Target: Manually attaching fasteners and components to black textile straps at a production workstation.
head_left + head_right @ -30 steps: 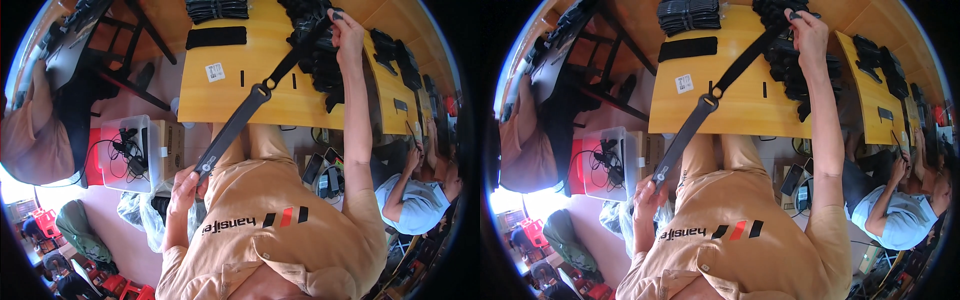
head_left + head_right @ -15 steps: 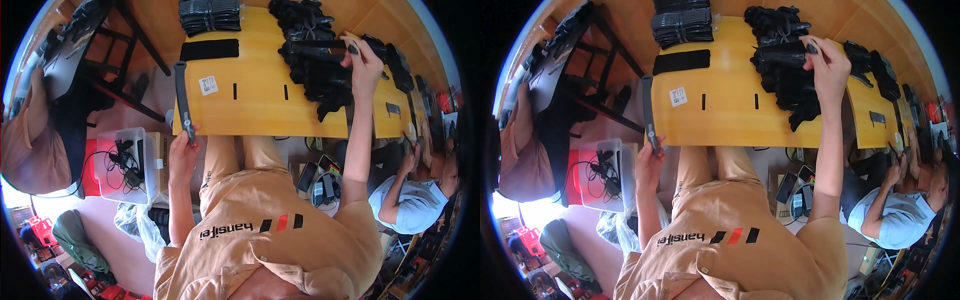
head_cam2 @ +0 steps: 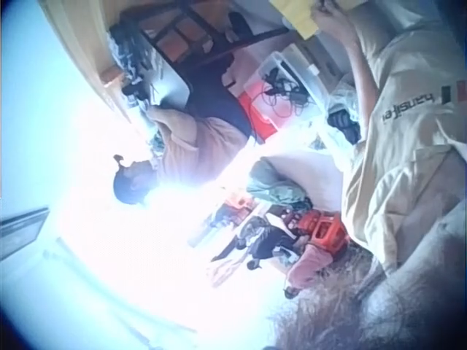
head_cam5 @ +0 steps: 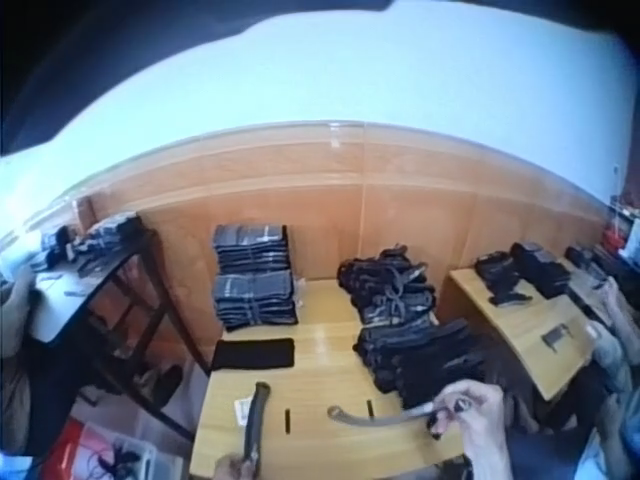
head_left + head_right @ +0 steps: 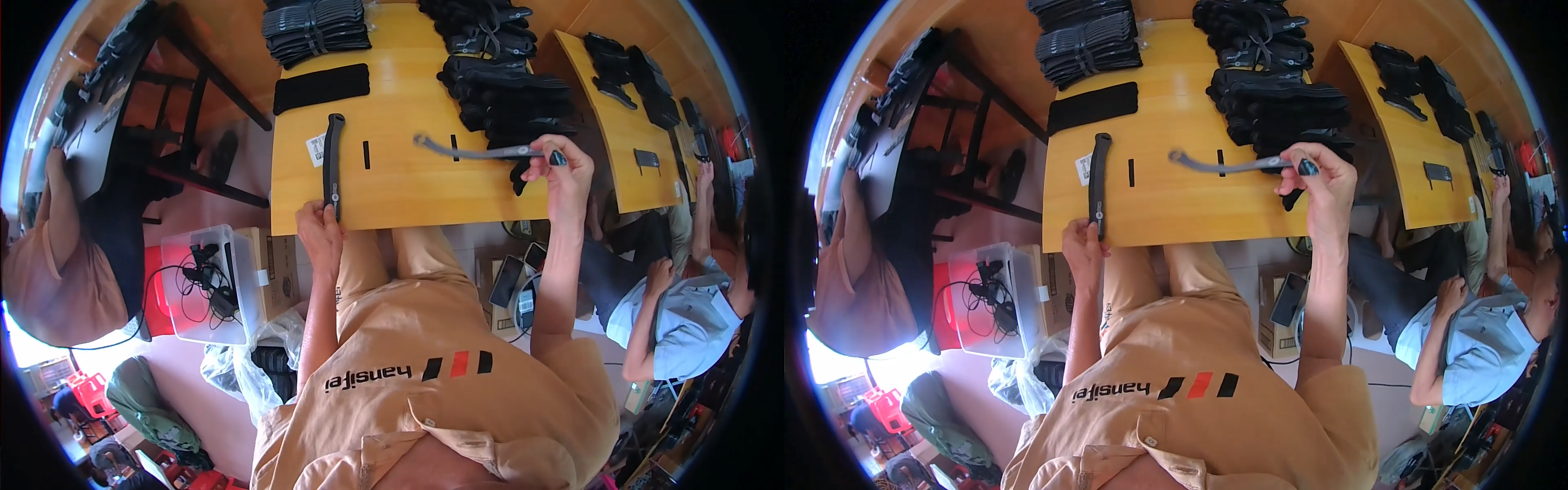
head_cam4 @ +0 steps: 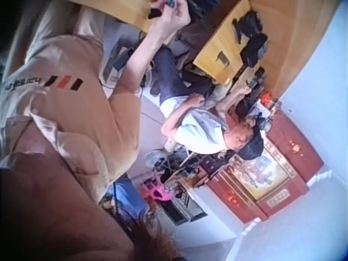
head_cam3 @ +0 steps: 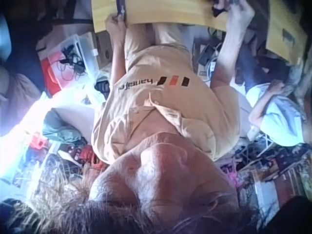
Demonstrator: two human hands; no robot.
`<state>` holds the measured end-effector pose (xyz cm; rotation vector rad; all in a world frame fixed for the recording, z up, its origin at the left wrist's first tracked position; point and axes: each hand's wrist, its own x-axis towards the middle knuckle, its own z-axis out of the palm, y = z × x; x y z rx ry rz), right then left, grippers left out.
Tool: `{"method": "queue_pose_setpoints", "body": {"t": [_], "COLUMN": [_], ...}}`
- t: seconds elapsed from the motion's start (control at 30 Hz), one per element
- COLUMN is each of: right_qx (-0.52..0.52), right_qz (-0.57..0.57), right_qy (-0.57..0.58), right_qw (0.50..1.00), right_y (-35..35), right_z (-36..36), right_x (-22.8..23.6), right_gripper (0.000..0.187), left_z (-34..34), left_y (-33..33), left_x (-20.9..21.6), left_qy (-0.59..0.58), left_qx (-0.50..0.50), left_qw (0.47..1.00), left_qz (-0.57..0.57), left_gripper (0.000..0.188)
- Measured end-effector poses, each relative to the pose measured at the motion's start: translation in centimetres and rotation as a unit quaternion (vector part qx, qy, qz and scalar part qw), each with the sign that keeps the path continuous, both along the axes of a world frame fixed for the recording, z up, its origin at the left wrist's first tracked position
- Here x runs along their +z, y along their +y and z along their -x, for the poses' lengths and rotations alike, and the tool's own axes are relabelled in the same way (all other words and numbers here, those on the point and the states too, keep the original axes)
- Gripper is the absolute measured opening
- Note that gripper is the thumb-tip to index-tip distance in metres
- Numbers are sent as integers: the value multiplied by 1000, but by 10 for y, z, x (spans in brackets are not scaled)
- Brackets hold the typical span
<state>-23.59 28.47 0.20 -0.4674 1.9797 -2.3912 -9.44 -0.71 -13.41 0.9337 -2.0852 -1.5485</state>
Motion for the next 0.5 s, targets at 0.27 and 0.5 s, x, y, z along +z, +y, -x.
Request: {"method": "queue_pose_setpoints", "body": {"t": [0.27, 0.5], "right_qx": [65, 271], "right_qz": [-44, -56], "right_qy": [-3, -11], "right_qw": [997, 961], "right_y": [0, -50], "right_z": [-9, -39], "right_x": [-3, -3], "right_gripper": [14, 16], "left_z": [1, 27], "left_y": [-9, 44], "left_x": [12, 114], "left_qy": [-62, 205], "left_qx": [40, -321], "left_qw": [963, 925], "left_qz": [258, -19], "left_gripper": [23, 29]}}
